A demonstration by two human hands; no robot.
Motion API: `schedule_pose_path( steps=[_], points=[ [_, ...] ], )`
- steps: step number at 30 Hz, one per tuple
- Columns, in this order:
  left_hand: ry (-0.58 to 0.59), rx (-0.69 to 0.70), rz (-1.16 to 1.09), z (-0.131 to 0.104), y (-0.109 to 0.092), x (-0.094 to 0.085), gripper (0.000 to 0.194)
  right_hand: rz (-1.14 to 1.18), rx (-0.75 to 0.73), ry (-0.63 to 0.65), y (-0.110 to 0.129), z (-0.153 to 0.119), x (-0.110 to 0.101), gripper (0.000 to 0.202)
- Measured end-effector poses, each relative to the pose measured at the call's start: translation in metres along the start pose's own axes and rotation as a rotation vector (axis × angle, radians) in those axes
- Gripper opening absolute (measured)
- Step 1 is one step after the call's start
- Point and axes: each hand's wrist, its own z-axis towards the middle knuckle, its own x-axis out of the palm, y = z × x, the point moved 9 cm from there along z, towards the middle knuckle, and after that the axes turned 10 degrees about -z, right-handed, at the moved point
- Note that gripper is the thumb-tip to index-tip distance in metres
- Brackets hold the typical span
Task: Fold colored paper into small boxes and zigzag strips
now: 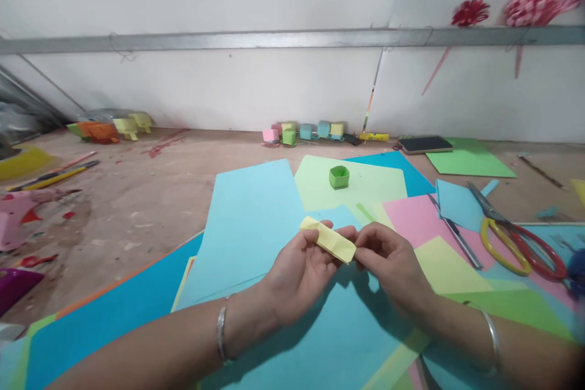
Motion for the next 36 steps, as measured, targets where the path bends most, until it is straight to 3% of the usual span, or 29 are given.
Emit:
schedule_pose_path(
  steps=[8,15,20,25,27,29,31,33,36],
  points=[
    [0.044,0.062,0.061,0.007,-0.008,0.0,0.015,0.106,0.128,0.058,-0.011,0.002,0.003,0.004],
    [0.117,0.101,0.16,0.003,-0.013,0.005,0.017,-0.173,0.049,0.244,0.002,0.001,0.016,0.031],
    [0.138,0.147,0.235,-0.001,-0.014,0.009,0.019,-0.163,0.073,0.241,0.0,-0.001,0.018,0.033],
    [0.281,0.292,0.384,-0.005,-0.017,0.015,0.025,-0.203,0.061,0.231,-0.004,-0.005,0.02,0.032],
    [0.33,0.376,0.513,-0.007,-0.021,0.018,0.022,-0.318,-0.033,0.289,-0.001,-0.004,0.022,0.029],
    [0.383,0.51,0.705,-0.013,-0.03,0.025,0.014,-0.49,-0.214,0.266,0.012,0.0,0.017,0.022],
    [0.431,0.652,0.908,-0.021,-0.037,0.034,0.013,-0.634,-0.502,0.107,0.04,-0.002,0.005,0.011],
    [0.457,0.744,1.079,-0.026,-0.039,0.039,0.018,-0.692,-0.799,-0.063,0.07,-0.015,-0.006,0.015],
    [0.478,0.777,1.24,-0.027,-0.036,0.04,0.021,-0.726,-1.032,-0.148,0.095,-0.036,-0.009,0.027]
  ],
)
